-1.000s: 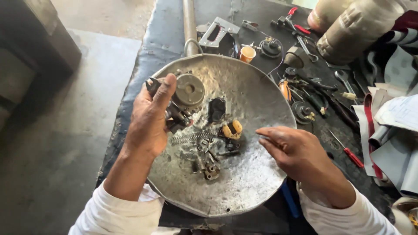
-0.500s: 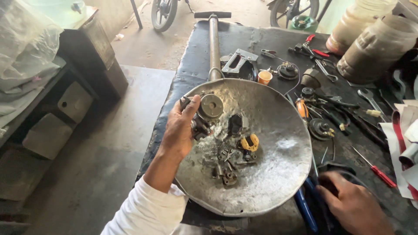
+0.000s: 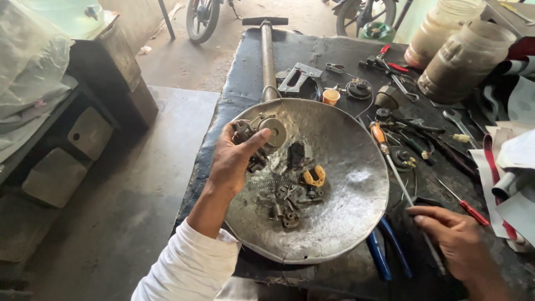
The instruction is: The recorder is disassembling and inspecting components of a motorcycle carburetor.
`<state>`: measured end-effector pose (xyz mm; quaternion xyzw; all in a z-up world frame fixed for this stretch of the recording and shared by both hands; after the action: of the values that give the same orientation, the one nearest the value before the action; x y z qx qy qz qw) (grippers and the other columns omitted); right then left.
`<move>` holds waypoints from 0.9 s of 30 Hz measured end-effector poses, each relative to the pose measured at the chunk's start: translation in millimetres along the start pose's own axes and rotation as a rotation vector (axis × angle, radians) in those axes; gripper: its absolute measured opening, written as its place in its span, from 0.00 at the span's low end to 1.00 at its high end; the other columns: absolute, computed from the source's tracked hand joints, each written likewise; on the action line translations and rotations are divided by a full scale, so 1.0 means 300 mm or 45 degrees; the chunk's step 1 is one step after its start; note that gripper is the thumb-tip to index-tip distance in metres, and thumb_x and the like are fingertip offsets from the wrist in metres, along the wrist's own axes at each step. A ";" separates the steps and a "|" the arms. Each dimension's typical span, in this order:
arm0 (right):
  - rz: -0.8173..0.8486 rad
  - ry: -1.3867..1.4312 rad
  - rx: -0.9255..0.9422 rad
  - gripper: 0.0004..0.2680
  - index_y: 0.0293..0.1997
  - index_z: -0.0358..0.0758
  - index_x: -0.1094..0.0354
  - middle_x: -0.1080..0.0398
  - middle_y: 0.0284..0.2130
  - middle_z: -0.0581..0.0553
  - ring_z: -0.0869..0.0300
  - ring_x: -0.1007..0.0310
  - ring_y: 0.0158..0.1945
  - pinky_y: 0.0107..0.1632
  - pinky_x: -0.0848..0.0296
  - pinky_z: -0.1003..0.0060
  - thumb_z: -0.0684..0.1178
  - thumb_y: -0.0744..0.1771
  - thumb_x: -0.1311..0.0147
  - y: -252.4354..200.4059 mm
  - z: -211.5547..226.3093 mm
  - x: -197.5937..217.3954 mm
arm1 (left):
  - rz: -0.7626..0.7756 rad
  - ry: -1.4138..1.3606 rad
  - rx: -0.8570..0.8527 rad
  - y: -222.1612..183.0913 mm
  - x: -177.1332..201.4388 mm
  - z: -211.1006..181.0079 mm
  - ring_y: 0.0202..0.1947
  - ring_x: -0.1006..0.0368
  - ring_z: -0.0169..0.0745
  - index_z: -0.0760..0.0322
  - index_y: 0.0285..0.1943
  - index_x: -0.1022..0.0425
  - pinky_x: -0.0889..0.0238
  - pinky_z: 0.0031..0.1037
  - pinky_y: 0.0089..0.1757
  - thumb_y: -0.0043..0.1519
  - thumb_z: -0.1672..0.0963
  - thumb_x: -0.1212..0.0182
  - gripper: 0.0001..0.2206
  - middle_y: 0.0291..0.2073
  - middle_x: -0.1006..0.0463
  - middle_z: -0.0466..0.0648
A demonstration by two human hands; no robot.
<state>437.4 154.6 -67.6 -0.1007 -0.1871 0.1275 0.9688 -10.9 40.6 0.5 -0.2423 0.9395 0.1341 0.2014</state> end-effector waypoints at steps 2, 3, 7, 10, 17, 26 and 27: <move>0.009 -0.275 0.055 0.11 0.53 0.35 0.22 0.20 0.34 0.38 0.59 0.23 0.33 0.37 0.27 0.66 0.43 0.67 0.45 -0.001 0.038 -0.018 | 0.006 0.052 -0.045 0.018 0.016 0.023 0.48 0.23 0.40 0.73 0.60 0.34 0.27 0.30 0.49 0.53 0.56 0.24 0.29 0.47 0.22 0.53; 0.027 -0.549 0.115 0.11 0.53 0.38 0.21 0.20 0.34 0.39 0.58 0.23 0.32 0.35 0.27 0.64 0.45 0.66 0.43 -0.004 0.052 -0.030 | 0.012 0.105 -0.096 0.019 0.028 0.043 0.49 0.24 0.41 0.75 0.59 0.35 0.27 0.32 0.50 0.53 0.56 0.24 0.30 0.48 0.22 0.54; -0.115 -0.972 0.441 0.10 0.52 0.41 0.22 0.21 0.38 0.42 0.55 0.21 0.36 0.40 0.26 0.63 0.47 0.67 0.41 -0.146 0.232 -0.117 | -0.039 0.061 0.007 -0.007 0.017 0.031 0.47 0.24 0.41 0.74 0.60 0.37 0.27 0.30 0.48 0.52 0.57 0.25 0.30 0.47 0.23 0.54; -0.285 -1.049 0.731 0.08 0.47 0.40 0.21 0.21 0.39 0.41 0.54 0.21 0.35 0.40 0.26 0.63 0.47 0.67 0.40 -0.210 0.414 -0.214 | -0.007 0.064 -0.060 0.008 0.017 0.021 0.46 0.23 0.40 0.73 0.60 0.37 0.25 0.27 0.49 0.53 0.58 0.26 0.29 0.46 0.24 0.53; 0.341 -0.897 1.000 0.06 0.42 0.40 0.21 0.24 0.32 0.43 0.54 0.23 0.30 0.32 0.27 0.61 0.47 0.65 0.39 -0.093 0.503 -0.584 | -0.038 0.071 -0.023 0.008 0.023 0.024 0.44 0.22 0.38 0.73 0.60 0.36 0.25 0.25 0.46 0.55 0.58 0.26 0.27 0.46 0.24 0.53; 0.506 -1.409 1.248 0.09 0.45 0.48 0.23 0.26 0.40 0.45 0.48 0.26 0.44 0.42 0.28 0.50 0.50 0.63 0.42 -0.002 0.444 -0.858 | -0.045 0.060 -0.023 0.001 0.013 0.013 0.44 0.21 0.39 0.71 0.59 0.39 0.22 0.25 0.44 0.54 0.57 0.26 0.29 0.46 0.26 0.54; 0.530 -1.512 1.249 0.09 0.46 0.48 0.24 0.27 0.42 0.46 0.50 0.26 0.46 0.43 0.28 0.50 0.50 0.63 0.43 -0.003 0.444 -0.871 | -0.038 0.037 -0.005 -0.001 0.008 0.009 0.43 0.21 0.39 0.70 0.59 0.38 0.22 0.25 0.43 0.53 0.57 0.26 0.29 0.45 0.25 0.54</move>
<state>151.5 99.0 -34.3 0.3889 -0.5719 0.4061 0.5973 -11.8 40.4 -3.0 -0.2585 0.9384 0.1294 0.1891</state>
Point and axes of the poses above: each hand's wrist, its own y-axis towards the middle knuckle, its own x-axis out of the back of the hand, z = x × y, the point moved 4 cm from there along y, towards the middle knuckle
